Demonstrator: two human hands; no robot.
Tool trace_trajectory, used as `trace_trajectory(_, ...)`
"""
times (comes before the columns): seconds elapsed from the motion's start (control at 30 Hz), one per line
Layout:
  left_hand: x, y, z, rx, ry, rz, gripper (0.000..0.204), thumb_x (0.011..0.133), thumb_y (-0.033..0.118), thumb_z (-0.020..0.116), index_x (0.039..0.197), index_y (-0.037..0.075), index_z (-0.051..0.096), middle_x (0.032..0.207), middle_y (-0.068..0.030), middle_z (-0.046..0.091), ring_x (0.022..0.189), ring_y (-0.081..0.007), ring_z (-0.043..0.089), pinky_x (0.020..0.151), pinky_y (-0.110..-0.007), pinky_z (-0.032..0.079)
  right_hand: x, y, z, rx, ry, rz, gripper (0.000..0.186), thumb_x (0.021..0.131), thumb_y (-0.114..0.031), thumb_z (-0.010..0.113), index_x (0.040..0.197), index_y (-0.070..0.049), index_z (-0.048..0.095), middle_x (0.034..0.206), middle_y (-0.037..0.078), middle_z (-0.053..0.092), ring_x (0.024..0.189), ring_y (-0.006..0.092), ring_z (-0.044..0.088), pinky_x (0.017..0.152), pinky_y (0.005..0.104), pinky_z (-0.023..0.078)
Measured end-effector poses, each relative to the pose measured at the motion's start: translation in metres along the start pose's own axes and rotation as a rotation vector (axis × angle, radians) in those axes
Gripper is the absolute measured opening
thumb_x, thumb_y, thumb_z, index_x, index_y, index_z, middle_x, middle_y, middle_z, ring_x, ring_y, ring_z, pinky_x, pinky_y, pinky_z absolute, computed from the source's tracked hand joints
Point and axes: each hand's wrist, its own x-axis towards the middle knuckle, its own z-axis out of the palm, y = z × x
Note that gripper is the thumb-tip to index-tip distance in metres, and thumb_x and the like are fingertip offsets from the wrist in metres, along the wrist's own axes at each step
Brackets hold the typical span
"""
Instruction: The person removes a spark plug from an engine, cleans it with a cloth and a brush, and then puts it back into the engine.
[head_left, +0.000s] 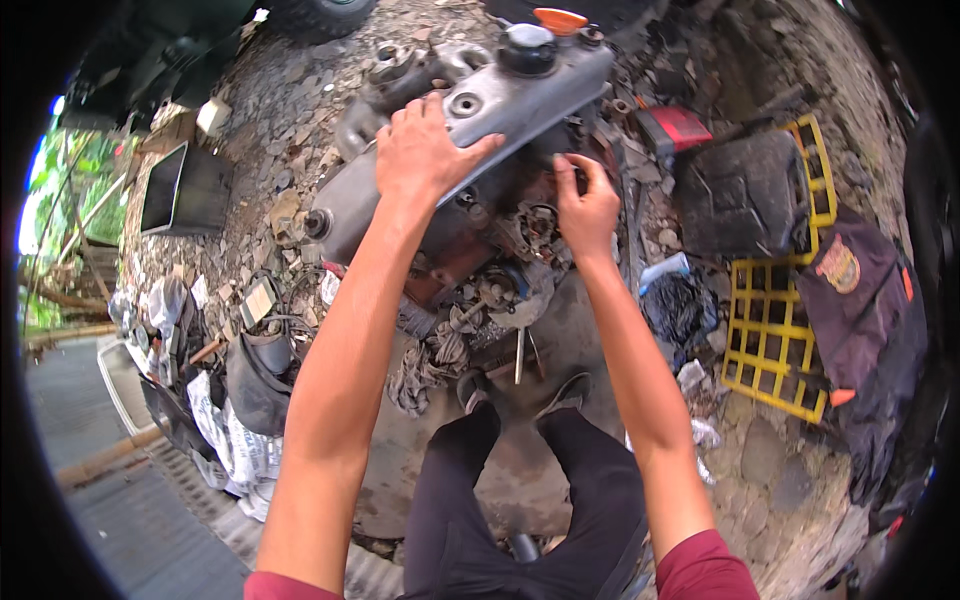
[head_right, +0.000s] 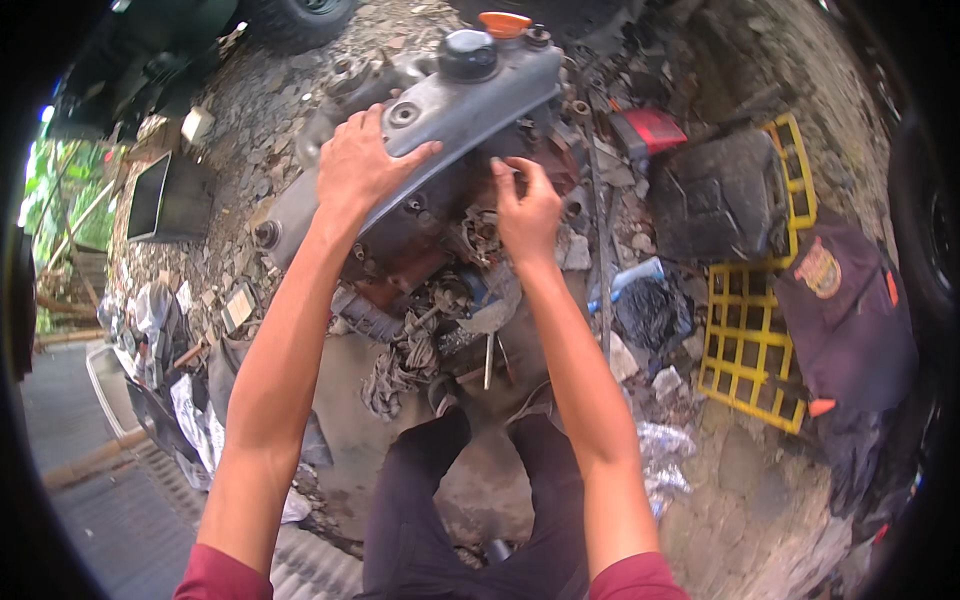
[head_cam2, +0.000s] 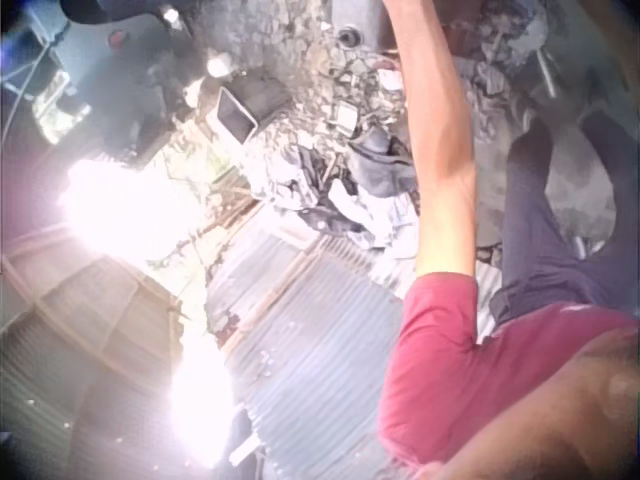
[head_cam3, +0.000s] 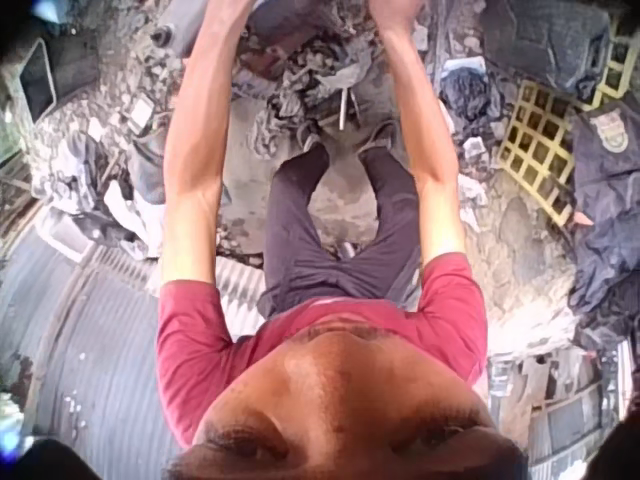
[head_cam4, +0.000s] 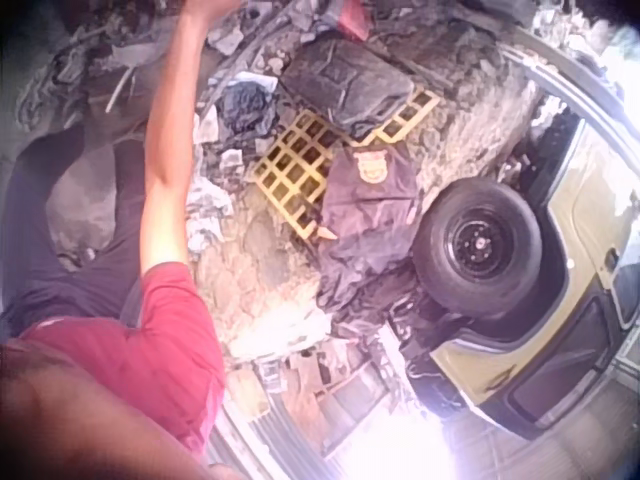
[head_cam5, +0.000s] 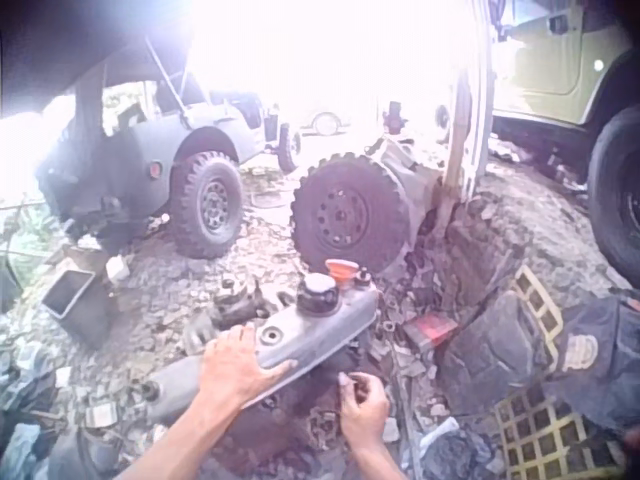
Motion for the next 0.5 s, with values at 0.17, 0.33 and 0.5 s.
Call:
trace_trajectory(0.17,-0.006,0.002,0.004,0.056,-0.016,-0.037,0.099,0.078,0.077,0.061,0.143,0.004,0.048,0.132,-0.0142,0.060,0.127,-0.0282,0.054,0.106,-0.042,0.044,-0.002,0.013,0.016,0.668,0.121,0.106,0.032,0.090,-0.016,0.078,0.106,0.001,0.055,0.090,0.006,0.065,0.077,0.0135,0.069,0.066,0.0241,0.053)
trace_trajectory(0.33,-0.008,-0.001,0.005,0.101,-0.008,-0.067,0.102,0.078,0.080,0.058,0.146,0.005,0.046,0.141,-0.0138,0.055,0.133,-0.0273,0.051,0.109,-0.041,0.043,0.010,0.025,0.017,0.477,0.089,-0.127,0.029,0.087,-0.011,0.080,0.107,0.000,0.062,0.087,0.006,0.068,0.077,0.0098,0.067,0.067,0.0221,0.050)
trace_trajectory(0.5,-0.008,0.001,-0.003,0.058,-0.075,-0.069,0.111,0.077,0.081,0.058,0.149,-0.001,0.041,0.147,-0.0213,0.050,0.137,-0.0311,0.048,0.114,-0.039,0.038,0.019,0.032,0.010,0.258,0.118,-0.595,0.025,0.090,-0.005,0.071,0.114,0.001,0.069,0.108,0.013,0.070,0.081,0.0162,0.070,0.071,0.0300,0.055)
